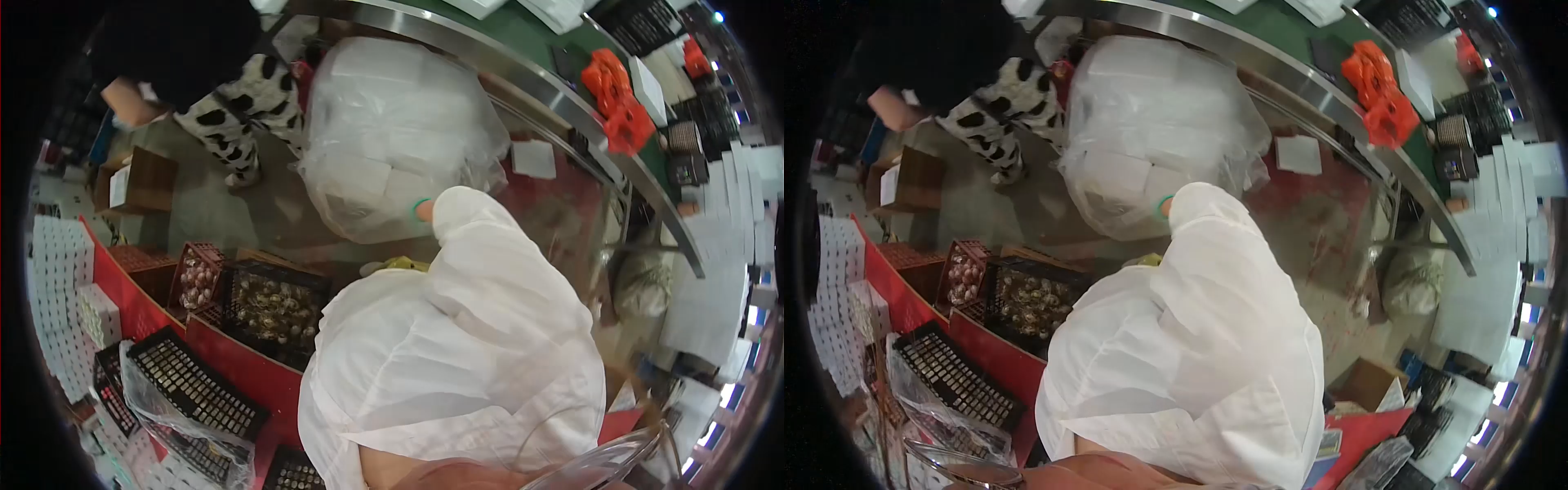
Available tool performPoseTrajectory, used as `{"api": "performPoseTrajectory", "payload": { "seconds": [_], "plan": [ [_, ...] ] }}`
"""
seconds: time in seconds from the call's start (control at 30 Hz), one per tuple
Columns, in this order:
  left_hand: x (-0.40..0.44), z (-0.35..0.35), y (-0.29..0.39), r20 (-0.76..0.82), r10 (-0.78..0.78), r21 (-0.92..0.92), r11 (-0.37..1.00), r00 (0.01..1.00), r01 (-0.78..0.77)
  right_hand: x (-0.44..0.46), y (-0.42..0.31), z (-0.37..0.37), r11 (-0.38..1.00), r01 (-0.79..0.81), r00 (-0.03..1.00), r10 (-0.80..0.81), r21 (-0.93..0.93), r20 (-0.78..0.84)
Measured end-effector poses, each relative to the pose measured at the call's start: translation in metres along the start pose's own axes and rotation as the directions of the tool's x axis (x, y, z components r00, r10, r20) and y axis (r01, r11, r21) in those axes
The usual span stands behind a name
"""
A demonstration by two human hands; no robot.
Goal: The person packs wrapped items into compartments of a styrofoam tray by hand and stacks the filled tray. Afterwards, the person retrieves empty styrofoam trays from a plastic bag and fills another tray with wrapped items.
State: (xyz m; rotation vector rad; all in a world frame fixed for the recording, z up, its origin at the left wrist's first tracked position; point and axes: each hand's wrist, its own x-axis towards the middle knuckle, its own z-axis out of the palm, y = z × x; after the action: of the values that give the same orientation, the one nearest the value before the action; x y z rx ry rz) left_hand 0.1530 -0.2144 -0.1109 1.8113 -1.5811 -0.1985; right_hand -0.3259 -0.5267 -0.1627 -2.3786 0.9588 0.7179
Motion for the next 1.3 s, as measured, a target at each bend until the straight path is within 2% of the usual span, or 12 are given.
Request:
{"api": "performPoseTrajectory", "payload": {
  "seconds": [0.43,0.47,0.67,0.8,0.9,0.93,0.97,1.0,1.07,1.1,1.17,1.3],
  "plan": [
    [-0.075,-0.048,0.028,0.085,0.068,0.041,0.997,0.994,-0.071,-0.133,0.065,0.264,0.852,-0.428,0.903,0.388,0.301,0.184],
    [-0.080,-0.046,0.025,0.084,0.067,0.045,0.996,0.994,-0.071,-0.149,0.024,0.158,0.828,-0.488,0.865,0.415,0.278,0.282],
    [-0.070,-0.041,0.026,0.054,0.101,0.071,0.992,0.993,-0.105,-0.117,0.030,0.108,0.765,-0.357,0.914,0.405,0.536,0.031],
    [-0.049,-0.017,0.025,0.011,0.122,0.074,0.990,0.993,-0.122,-0.099,0.051,0.077,0.673,-0.483,0.846,0.523,0.561,0.102],
    [-0.033,0.010,0.032,-0.019,0.121,0.073,0.990,0.992,-0.119,-0.065,0.107,0.082,0.096,-0.180,0.859,0.500,0.979,0.109],
    [-0.023,0.020,0.037,-0.028,0.122,0.077,0.990,0.992,-0.120,-0.048,0.130,0.085,-0.134,-0.046,0.866,0.489,0.990,0.106],
    [0.001,0.035,0.068,0.017,-0.058,0.005,0.998,0.998,0.058,-0.032,0.155,0.085,-0.359,0.088,0.873,0.477,0.929,0.102],
    [0.037,0.054,0.108,0.076,-0.234,-0.054,0.970,0.969,0.238,-0.013,0.183,0.086,-0.361,0.084,0.876,0.471,0.929,0.104],
    [0.095,0.094,0.133,0.224,-0.277,-0.057,0.953,0.934,0.297,0.024,0.233,0.081,-0.644,0.225,0.940,0.340,0.732,0.010],
    [0.125,0.114,0.150,0.291,-0.274,-0.114,0.941,0.917,0.318,0.033,0.238,0.060,-0.651,0.213,0.945,0.327,0.729,0.017],
    [0.171,0.173,0.165,0.369,-0.269,-0.245,0.895,0.890,0.372,0.040,0.231,-0.014,-0.757,0.219,0.769,0.523,0.616,0.369],
    [0.259,0.304,0.190,0.628,-0.320,-0.342,0.706,0.709,0.621,0.092,0.262,-0.045,-0.869,0.294,0.701,0.480,0.399,0.528]
  ]
}}
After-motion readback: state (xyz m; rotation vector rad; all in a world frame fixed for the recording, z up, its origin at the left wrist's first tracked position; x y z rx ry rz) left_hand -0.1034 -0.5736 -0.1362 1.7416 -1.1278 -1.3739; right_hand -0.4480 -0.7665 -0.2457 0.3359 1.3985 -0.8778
